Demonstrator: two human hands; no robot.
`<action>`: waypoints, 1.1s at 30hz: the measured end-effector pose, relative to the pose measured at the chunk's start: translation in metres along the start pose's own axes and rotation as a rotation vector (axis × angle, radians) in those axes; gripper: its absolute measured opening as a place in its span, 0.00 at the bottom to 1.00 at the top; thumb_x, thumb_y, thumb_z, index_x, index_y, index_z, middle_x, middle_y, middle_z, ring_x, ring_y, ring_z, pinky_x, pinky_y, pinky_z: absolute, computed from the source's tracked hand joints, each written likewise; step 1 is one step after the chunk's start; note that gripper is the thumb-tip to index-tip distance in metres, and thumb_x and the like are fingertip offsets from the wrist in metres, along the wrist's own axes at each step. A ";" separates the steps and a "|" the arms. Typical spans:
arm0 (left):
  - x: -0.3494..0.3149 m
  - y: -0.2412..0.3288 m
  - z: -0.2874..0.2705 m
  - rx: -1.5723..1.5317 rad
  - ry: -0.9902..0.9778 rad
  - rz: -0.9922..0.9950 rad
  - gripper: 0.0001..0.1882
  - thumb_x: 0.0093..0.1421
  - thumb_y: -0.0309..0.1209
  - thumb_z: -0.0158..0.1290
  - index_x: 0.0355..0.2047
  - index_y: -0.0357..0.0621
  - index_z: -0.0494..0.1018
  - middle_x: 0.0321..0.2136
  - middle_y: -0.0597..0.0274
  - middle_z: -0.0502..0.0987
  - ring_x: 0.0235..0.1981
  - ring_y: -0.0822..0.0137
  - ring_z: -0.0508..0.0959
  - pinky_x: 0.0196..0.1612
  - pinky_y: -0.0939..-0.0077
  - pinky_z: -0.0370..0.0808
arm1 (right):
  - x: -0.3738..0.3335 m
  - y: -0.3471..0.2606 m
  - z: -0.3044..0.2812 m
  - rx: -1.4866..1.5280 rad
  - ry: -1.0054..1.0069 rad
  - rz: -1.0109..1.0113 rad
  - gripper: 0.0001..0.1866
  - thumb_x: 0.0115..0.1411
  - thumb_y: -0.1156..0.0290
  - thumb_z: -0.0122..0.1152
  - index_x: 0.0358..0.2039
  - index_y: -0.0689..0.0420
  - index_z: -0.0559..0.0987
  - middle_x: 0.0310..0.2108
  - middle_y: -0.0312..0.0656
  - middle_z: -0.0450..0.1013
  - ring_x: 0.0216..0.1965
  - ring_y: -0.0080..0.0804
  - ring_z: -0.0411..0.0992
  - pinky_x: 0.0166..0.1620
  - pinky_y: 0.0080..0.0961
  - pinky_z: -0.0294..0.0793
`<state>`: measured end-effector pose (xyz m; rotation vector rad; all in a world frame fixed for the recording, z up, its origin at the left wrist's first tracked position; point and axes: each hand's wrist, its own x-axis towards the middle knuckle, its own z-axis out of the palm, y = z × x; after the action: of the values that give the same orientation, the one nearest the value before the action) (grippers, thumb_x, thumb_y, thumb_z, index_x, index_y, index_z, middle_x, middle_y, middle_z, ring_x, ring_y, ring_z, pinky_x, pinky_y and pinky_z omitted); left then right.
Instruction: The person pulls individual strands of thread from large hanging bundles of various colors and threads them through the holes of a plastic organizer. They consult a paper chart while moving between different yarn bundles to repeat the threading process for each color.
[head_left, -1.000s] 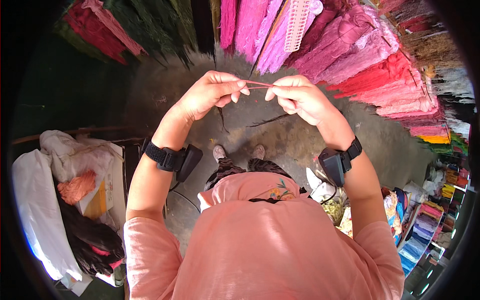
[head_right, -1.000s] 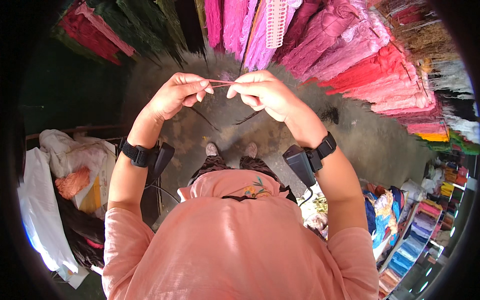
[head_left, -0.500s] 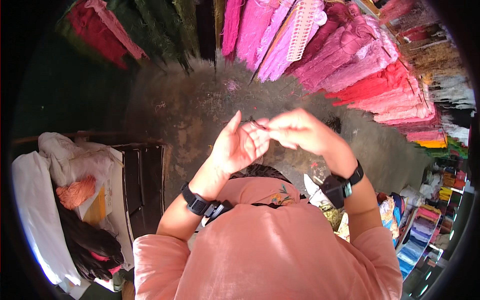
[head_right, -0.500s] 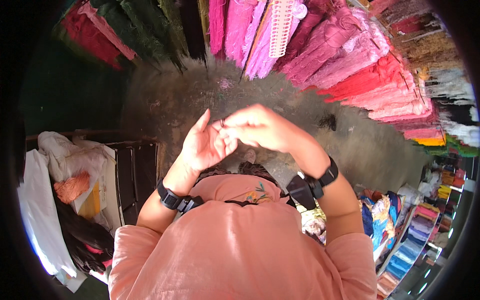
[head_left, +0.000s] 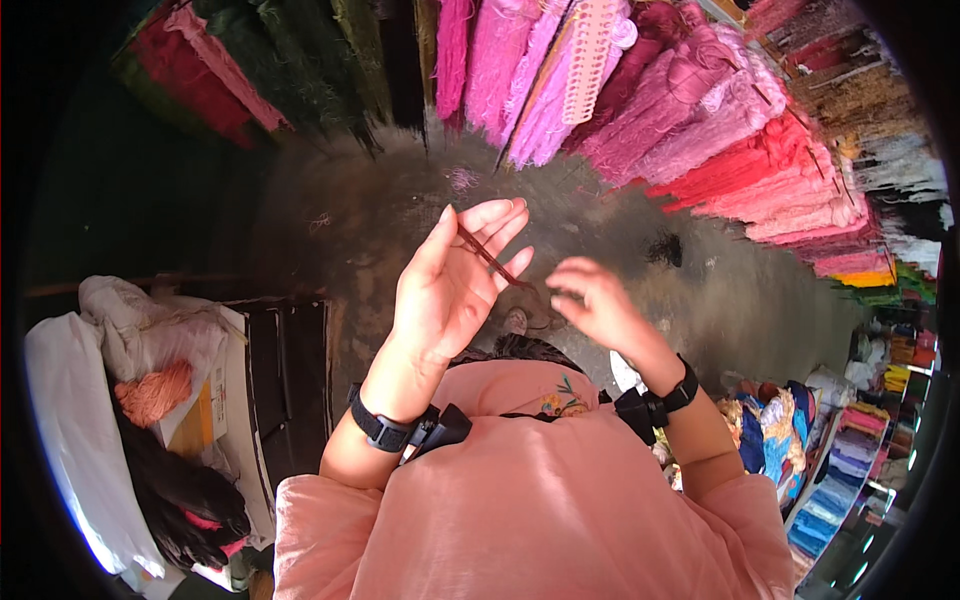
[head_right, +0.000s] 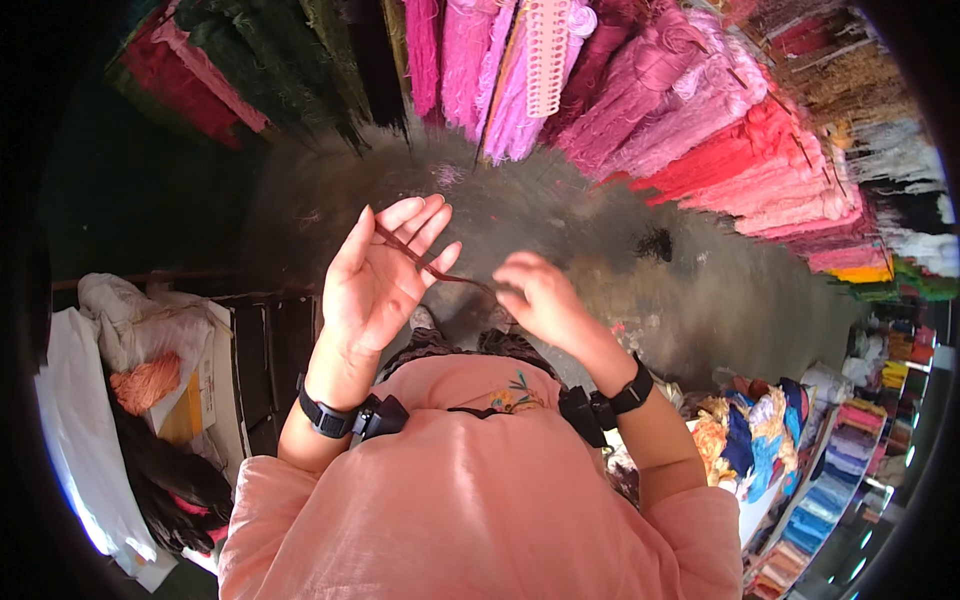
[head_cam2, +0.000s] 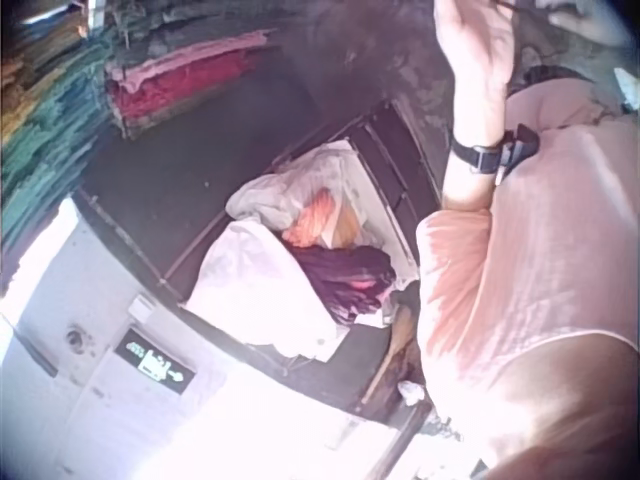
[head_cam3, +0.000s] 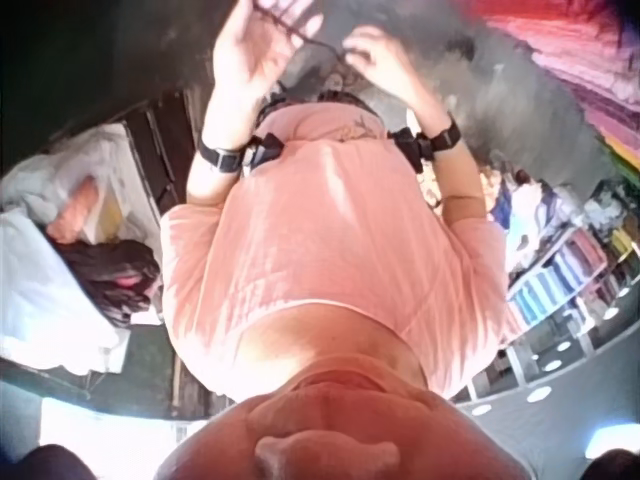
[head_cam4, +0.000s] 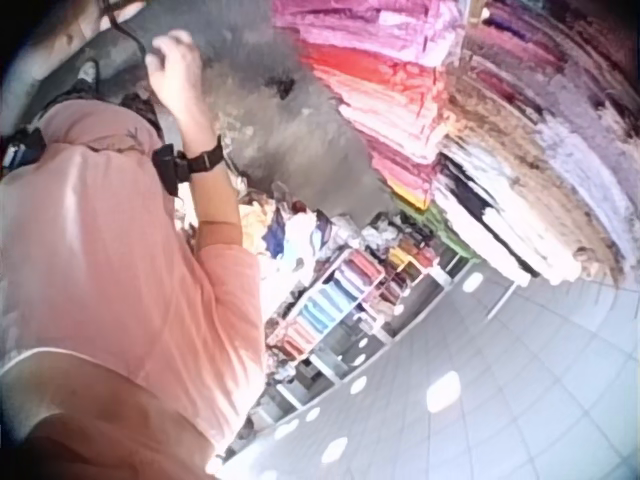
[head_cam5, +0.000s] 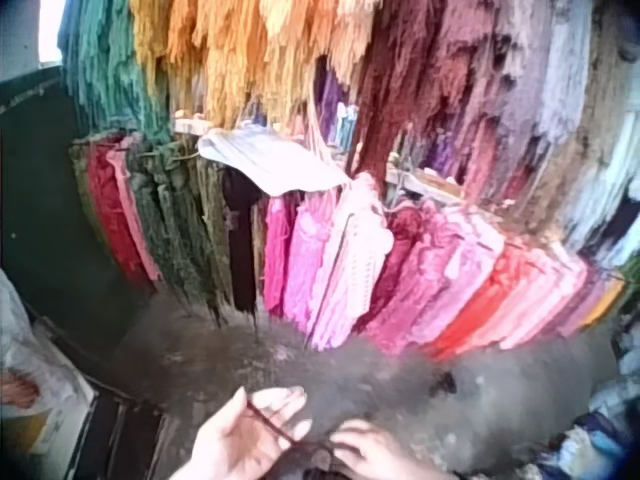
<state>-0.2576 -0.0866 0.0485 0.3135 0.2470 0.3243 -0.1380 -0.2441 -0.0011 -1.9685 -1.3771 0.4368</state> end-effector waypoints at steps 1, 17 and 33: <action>-0.004 0.000 0.003 0.018 0.013 -0.003 0.22 0.57 0.43 0.32 0.41 0.38 0.63 0.46 0.54 0.61 0.48 0.63 0.60 0.47 0.60 0.59 | 0.010 -0.014 -0.009 0.143 0.032 0.069 0.04 0.46 0.79 0.52 0.25 0.62 0.72 0.26 0.38 0.66 0.25 0.17 0.65 0.25 0.16 0.64; -0.031 -0.003 -0.013 0.018 -0.036 0.099 0.23 0.58 0.40 0.31 0.43 0.30 0.59 0.44 0.49 0.62 0.42 0.64 0.65 0.39 0.66 0.67 | 0.058 -0.091 -0.010 1.205 -0.227 0.540 0.08 0.51 0.73 0.49 0.28 0.64 0.72 0.24 0.40 0.69 0.17 0.22 0.68 0.17 0.12 0.66; -0.031 -0.002 -0.011 0.025 -0.104 0.022 0.22 0.58 0.41 0.31 0.42 0.33 0.62 0.46 0.53 0.62 0.40 0.63 0.67 0.40 0.67 0.66 | 0.050 -0.096 -0.009 1.111 -0.189 0.494 0.08 0.53 0.71 0.48 0.26 0.62 0.71 0.23 0.38 0.69 0.18 0.21 0.67 0.18 0.12 0.65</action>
<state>-0.2885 -0.0957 0.0432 0.3573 0.1460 0.3258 -0.1791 -0.1818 0.0773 -1.2759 -0.4655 1.3041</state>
